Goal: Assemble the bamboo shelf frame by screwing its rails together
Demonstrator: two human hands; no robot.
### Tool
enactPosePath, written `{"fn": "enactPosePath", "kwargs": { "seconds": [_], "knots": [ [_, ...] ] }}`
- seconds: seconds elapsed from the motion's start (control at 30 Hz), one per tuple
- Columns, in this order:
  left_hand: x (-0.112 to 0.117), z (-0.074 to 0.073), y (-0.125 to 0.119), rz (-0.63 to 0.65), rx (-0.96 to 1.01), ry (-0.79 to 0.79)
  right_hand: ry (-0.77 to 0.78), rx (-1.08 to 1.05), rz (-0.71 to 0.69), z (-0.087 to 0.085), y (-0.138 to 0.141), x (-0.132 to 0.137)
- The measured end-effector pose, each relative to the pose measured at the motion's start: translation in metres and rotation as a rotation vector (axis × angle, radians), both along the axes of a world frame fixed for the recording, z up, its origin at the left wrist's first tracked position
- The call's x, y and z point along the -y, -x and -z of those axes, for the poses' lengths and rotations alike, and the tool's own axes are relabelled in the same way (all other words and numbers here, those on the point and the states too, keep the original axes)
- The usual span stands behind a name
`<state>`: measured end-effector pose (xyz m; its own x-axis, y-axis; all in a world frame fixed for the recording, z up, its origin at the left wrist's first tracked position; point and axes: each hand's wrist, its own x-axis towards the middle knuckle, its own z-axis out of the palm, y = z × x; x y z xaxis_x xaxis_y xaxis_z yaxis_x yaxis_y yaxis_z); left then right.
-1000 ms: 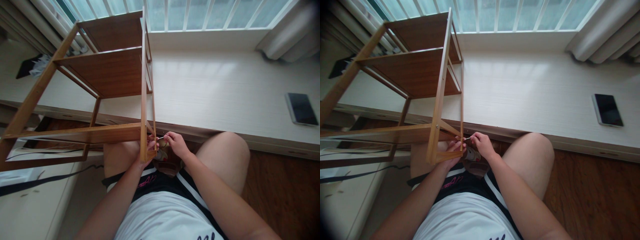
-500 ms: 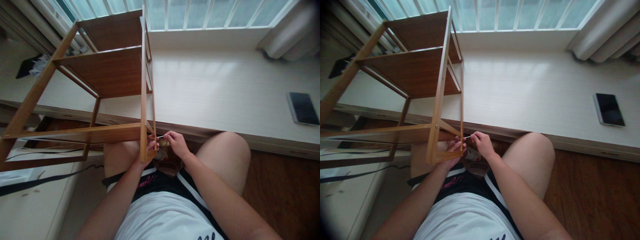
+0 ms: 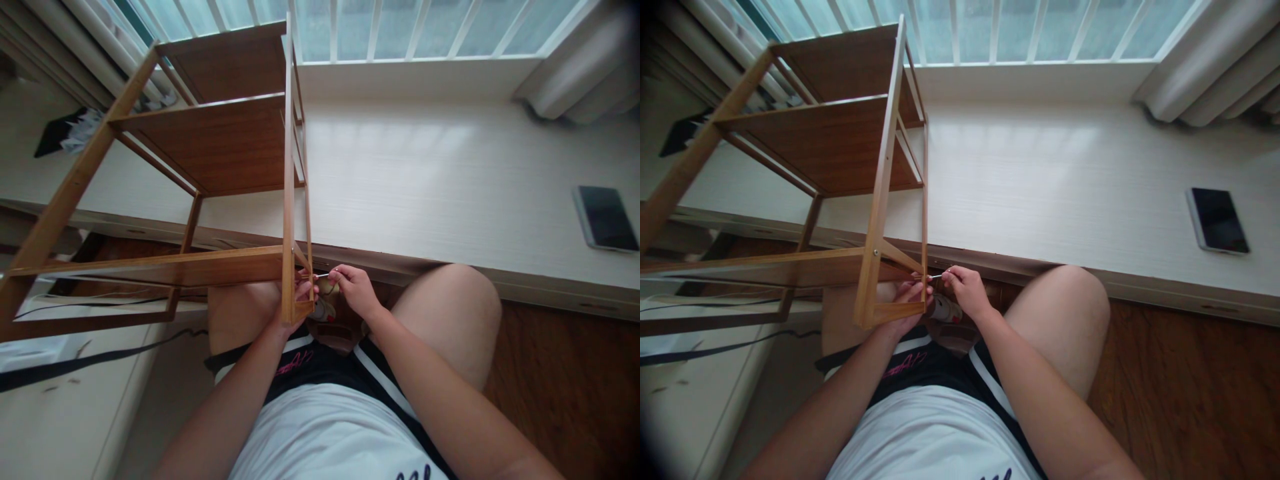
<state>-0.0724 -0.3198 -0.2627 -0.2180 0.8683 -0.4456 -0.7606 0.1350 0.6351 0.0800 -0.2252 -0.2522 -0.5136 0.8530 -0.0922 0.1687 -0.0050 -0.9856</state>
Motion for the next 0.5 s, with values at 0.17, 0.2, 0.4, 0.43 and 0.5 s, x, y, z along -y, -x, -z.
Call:
{"fn": "enactPosePath", "kwargs": {
  "seconds": [0.17,0.2,0.4,0.43,0.5],
  "knots": [
    [0.0003,0.0006,0.0001,-0.006,-0.004,0.01,0.034,-0.023,0.012,0.0007,0.0009,0.0013],
    [0.0003,0.0001,-0.0001,-0.01,-0.006,0.012,0.042,-0.029,0.015,0.0004,0.0012,0.0014],
    [0.0001,-0.0028,-0.0016,-0.013,-0.011,0.005,0.103,-0.06,0.003,0.0027,0.0018,-0.0001],
    [0.0,-0.0028,-0.0018,-0.014,-0.011,0.005,0.112,-0.062,0.003,0.0039,0.0017,-0.0005],
    [-0.0001,-0.0025,-0.002,-0.016,-0.014,0.01,0.124,-0.064,0.006,0.0067,0.0017,-0.0012]
  ]
}}
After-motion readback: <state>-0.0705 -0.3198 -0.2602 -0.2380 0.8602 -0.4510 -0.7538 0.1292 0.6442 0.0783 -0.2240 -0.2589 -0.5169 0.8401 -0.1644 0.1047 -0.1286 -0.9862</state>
